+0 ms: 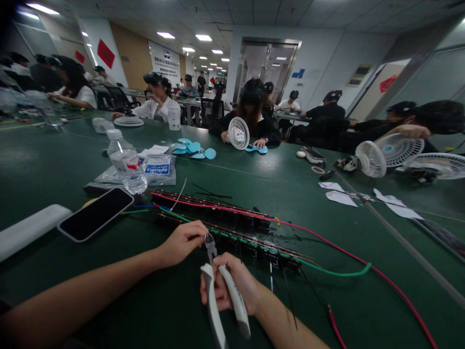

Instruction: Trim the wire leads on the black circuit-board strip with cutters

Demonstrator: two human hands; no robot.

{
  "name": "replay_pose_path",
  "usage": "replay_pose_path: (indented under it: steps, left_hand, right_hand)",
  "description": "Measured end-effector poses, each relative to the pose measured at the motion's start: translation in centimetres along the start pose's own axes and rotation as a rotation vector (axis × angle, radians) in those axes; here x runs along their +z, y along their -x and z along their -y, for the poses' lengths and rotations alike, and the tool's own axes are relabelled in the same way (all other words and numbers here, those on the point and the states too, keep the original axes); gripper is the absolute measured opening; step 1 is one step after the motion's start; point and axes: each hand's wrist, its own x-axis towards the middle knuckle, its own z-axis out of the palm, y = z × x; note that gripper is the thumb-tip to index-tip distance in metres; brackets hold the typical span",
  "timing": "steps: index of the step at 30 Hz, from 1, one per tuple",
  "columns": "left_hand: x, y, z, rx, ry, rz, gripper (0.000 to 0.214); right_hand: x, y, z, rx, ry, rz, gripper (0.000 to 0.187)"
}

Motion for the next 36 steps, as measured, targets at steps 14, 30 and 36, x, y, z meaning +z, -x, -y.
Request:
replay_pose_path:
  steps: [14, 30, 36]
  left_hand:
    - [-0.06, -0.01, -0.22, -0.008, 0.020, -0.006, 0.018]
    - [0.04, -0.01, 0.11, -0.005, 0.008, -0.019, 0.016]
    - [0.08, 0.00, 0.04, 0.004, -0.003, -0.016, 0.015]
  right_hand:
    - [0.30, 0.04, -0.05, -0.021, 0.031, -0.051, 0.047]
    - [0.43, -0.04, -0.07, -0.052, -0.001, 0.020, 0.045]
    - [0.12, -0.11, 0.01, -0.037, -0.013, 0.041, 0.047]
